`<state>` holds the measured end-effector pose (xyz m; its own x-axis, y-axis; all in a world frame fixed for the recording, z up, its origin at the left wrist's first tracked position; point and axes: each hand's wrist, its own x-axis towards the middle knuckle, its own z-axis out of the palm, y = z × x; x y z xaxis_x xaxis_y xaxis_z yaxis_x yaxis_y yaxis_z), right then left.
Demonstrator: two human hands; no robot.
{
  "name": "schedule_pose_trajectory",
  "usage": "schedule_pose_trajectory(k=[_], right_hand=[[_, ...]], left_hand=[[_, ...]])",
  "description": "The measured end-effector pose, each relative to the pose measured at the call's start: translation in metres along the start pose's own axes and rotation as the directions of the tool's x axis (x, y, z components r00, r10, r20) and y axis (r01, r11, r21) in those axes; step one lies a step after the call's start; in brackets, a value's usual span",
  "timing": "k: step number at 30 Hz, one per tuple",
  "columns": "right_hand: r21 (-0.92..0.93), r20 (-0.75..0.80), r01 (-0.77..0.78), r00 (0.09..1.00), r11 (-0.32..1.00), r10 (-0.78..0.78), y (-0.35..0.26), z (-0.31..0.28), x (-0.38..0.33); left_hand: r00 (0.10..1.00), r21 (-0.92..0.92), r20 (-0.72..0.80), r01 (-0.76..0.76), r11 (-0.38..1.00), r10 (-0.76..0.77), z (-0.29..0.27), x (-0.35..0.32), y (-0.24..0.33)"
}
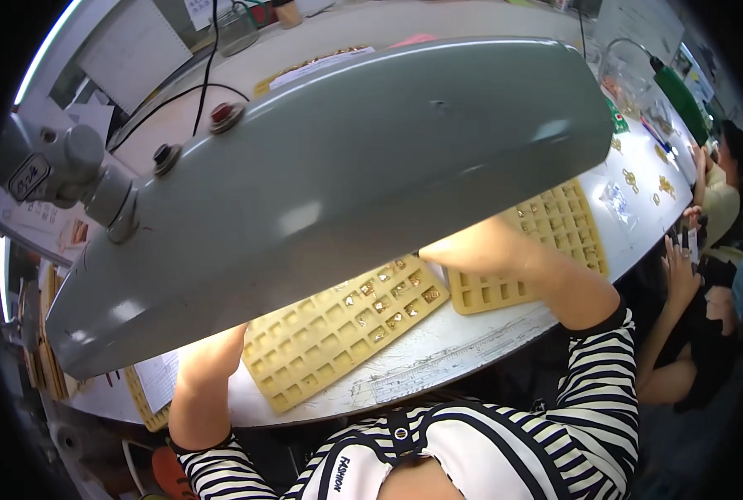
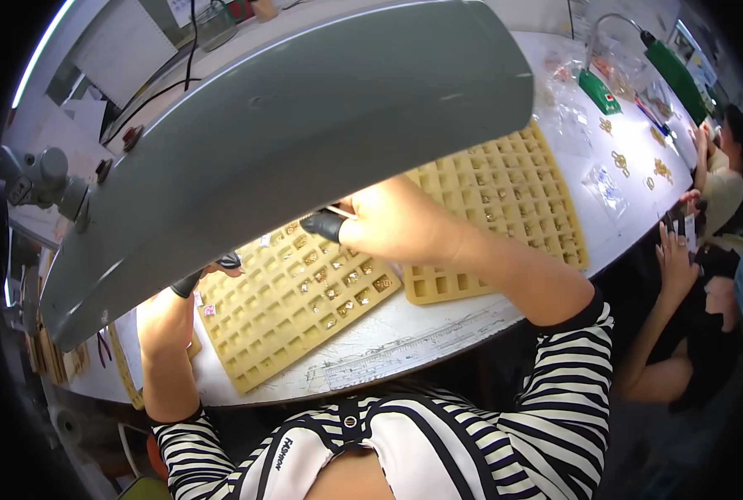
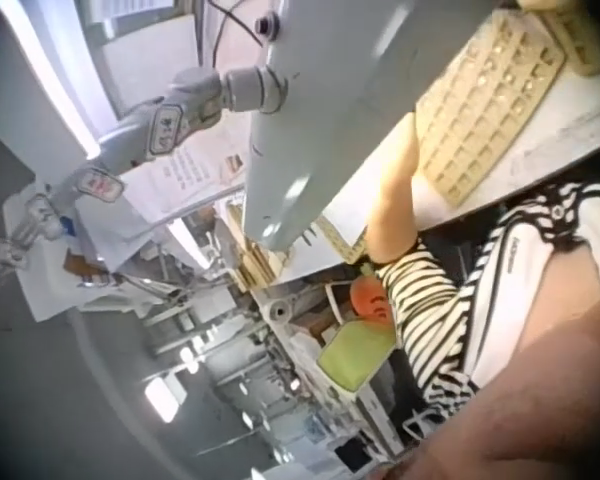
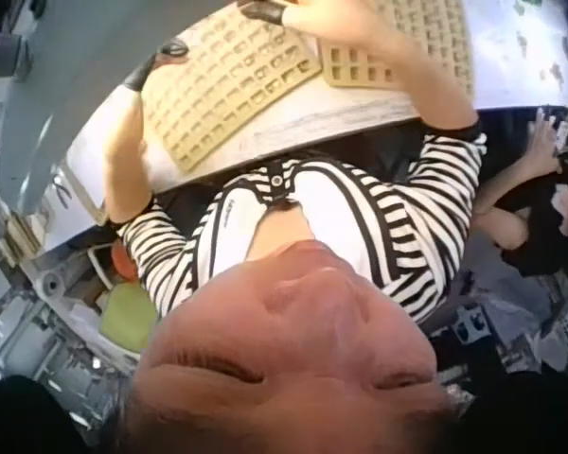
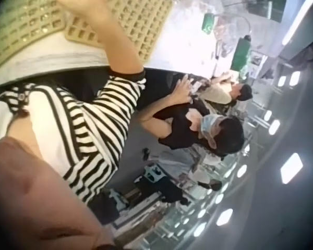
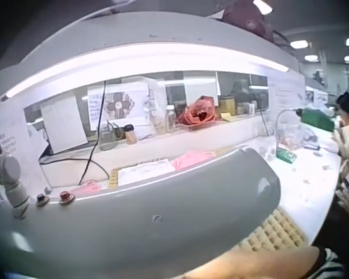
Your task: Assembling small decorative components onto jewelry pieces using a pick tool at a workshop station.
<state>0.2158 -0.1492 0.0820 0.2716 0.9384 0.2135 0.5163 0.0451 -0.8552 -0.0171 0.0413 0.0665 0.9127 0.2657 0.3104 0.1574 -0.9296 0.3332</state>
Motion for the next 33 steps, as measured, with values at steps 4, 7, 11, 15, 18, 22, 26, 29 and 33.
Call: schedule_pose_trajectory(k=[4, 7, 11, 15, 18, 22, 26, 29, 33], right_hand=[[-0.176, -0.241, 0.148, 0.952, 0.973, -0.188, 0.020, -0.026, -0.012], [-0.230, -0.317, -0.013, 0.946, 0.973, -0.062, 0.028, -0.050, -0.019], [-0.212, -0.493, -0.052, 0.868, 0.976, -0.060, 0.039, -0.097, -0.041], [-0.265, -0.511, -0.142, 0.860, 0.954, -0.014, 0.074, -0.123, -0.021], [-0.164, -0.511, -0.123, 0.859, 0.979, 0.022, 0.108, -0.143, -0.014], [-0.162, -0.536, -0.218, 0.839, 0.962, 0.099, 0.126, -0.152, -0.014], [-0.191, -0.519, -0.194, 0.852, 0.962, 0.069, 0.155, -0.155, -0.003], [-0.103, -0.507, -0.231, 0.849, 0.968, 0.148, 0.166, -0.154, -0.004], [-0.150, -0.476, -0.234, 0.869, 0.960, 0.138, 0.180, -0.158, 0.002]], left_hand=[[0.984, 0.172, 0.008, -0.177, 0.969, 0.178, 0.012, 0.029, 0.001], [0.988, 0.142, 0.032, -0.152, 0.978, 0.149, 0.033, 0.070, 0.021], [0.987, 0.038, 0.056, -0.155, 0.987, 0.153, 0.070, 0.130, 0.074], [0.996, 0.019, 0.080, -0.041, 0.999, 0.039, 0.091, 0.165, 0.099], [0.996, -0.026, 0.092, 0.000, 1.000, 0.002, 0.108, 0.207, 0.132], [0.990, -0.094, 0.131, 0.059, 0.994, -0.046, 0.130, 0.244, 0.154], [0.982, -0.140, 0.146, 0.140, 0.980, -0.120, 0.126, 0.250, 0.153], [0.971, -0.191, 0.178, 0.195, 0.962, -0.161, 0.131, 0.256, 0.153], [0.955, -0.232, 0.205, 0.259, 0.937, -0.214, 0.137, 0.263, 0.150]])
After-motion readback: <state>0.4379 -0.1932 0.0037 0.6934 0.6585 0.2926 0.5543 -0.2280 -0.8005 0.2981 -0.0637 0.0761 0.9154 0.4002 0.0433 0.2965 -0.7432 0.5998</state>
